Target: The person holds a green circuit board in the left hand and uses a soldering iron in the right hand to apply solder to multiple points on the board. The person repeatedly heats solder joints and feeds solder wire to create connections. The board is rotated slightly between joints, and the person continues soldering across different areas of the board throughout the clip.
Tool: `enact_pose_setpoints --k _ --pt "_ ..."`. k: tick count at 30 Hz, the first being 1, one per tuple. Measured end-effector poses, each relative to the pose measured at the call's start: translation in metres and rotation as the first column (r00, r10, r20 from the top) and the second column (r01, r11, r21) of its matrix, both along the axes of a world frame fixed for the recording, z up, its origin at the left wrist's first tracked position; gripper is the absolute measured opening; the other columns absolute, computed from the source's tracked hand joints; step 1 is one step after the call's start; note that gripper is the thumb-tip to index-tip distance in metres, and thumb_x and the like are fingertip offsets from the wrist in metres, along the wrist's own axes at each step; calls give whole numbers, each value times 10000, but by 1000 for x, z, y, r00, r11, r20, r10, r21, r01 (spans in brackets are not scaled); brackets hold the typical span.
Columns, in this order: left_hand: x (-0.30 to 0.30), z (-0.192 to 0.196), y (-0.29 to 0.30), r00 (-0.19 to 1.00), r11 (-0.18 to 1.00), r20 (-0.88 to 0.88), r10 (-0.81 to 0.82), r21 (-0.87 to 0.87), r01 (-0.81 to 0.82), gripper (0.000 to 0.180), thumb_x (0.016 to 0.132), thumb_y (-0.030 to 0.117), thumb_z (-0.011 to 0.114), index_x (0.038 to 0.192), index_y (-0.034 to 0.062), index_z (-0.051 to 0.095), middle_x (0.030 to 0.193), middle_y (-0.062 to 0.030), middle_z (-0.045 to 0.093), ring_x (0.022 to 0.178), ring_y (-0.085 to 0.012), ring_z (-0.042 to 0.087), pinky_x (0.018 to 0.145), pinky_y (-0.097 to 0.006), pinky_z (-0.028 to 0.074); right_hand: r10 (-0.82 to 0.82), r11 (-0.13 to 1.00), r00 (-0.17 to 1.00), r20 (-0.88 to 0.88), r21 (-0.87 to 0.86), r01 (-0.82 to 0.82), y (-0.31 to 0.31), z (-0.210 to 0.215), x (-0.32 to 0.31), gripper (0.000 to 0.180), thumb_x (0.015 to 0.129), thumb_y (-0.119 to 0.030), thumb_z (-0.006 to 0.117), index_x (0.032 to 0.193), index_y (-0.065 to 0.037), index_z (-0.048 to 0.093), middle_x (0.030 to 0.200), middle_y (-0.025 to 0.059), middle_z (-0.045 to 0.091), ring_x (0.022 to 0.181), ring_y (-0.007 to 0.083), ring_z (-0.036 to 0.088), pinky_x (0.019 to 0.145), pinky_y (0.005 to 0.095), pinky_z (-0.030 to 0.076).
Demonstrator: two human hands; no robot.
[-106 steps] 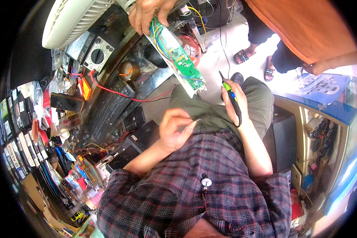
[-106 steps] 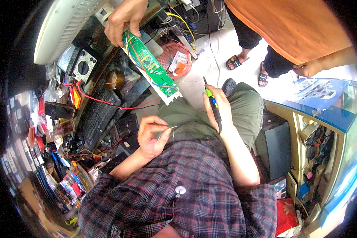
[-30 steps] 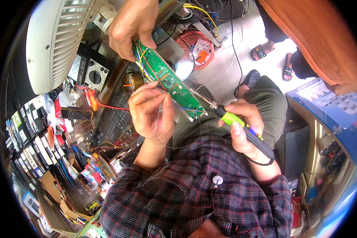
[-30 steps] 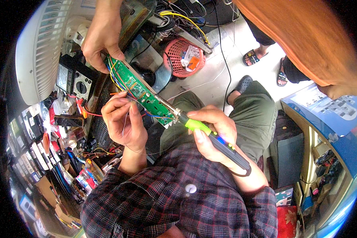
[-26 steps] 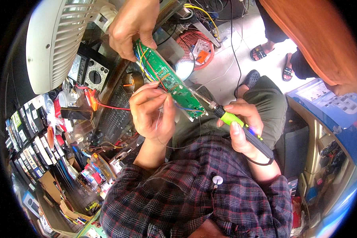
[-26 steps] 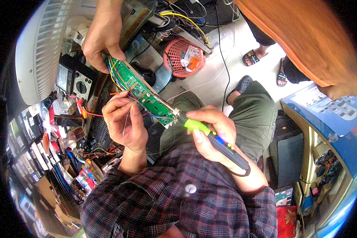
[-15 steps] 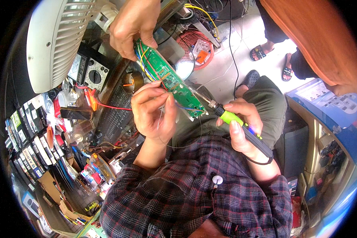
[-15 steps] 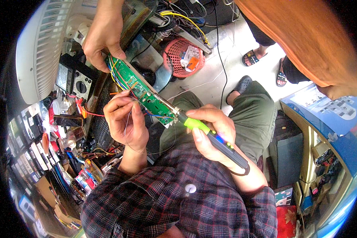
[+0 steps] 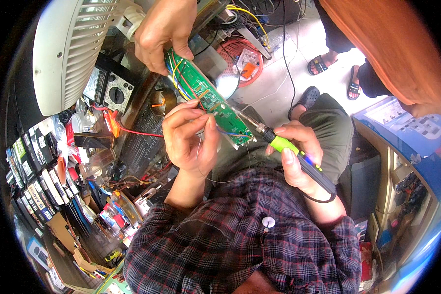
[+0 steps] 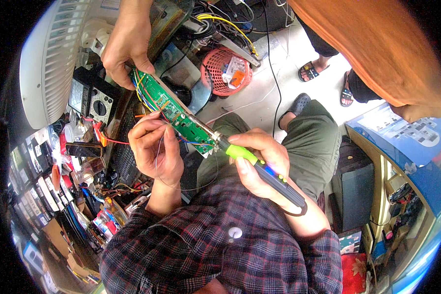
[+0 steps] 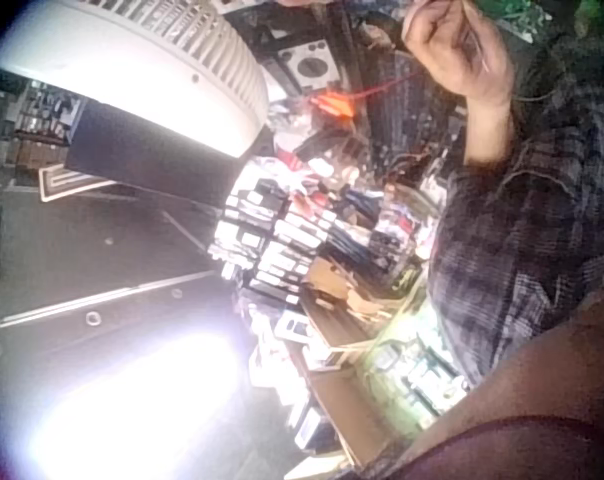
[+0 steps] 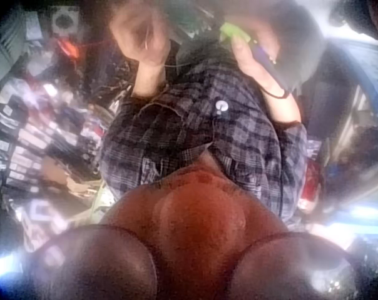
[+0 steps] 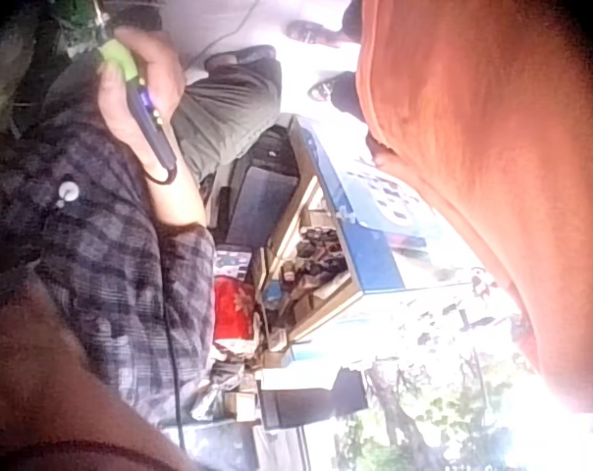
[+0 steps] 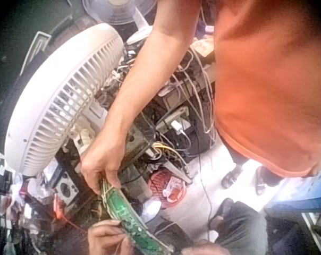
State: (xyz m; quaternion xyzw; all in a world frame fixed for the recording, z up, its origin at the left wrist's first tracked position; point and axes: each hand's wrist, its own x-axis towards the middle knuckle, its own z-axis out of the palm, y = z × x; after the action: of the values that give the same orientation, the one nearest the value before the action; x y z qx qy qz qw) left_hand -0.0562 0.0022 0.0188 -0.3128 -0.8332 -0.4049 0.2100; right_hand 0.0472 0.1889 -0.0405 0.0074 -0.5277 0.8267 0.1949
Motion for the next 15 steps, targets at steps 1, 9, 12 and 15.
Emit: enact_pose_setpoints --k 1,9,12,15 --pt "0 1 0 1000 1000 0 2 -8 -2 140 907 -50 737 985 -19 624 1054 -133 586 1079 -314 645 1011 -451 520 -1 1000 1000 3 -8 1 0 1 0 317 974 -147 685 1231 30 629 940 116 662 765 160 666 664 273 510" --pt "0 0 0 1000 1000 -6 10 -17 -10 151 897 -57 745 982 -15 628 1048 -130 589 1062 -306 643 1012 -452 524 16 1000 1000 -4 11 -16 0 -2 0 317 972 -145 683 1232 29 628 930 112 666 763 158 666 658 272 506" --pt "0 0 0 1000 1000 -1 9 -16 -9 151 892 -64 744 978 -13 631 1049 -130 590 1060 -305 643 1013 -452 524 13 999 1000 -2 34 -12 1 -2 -1 316 971 -144 681 1232 26 630 922 111 664 759 158 666 654 271 504" --pt "0 1 0 1000 1000 -1 6 -18 -6 154 887 -72 742 978 -12 633 1050 -131 590 1066 -307 644 1014 -452 524 9 999 1000 -1 40 -9 1 0 -1 315 969 -144 680 1231 24 631 916 110 662 756 159 667 650 271 503"
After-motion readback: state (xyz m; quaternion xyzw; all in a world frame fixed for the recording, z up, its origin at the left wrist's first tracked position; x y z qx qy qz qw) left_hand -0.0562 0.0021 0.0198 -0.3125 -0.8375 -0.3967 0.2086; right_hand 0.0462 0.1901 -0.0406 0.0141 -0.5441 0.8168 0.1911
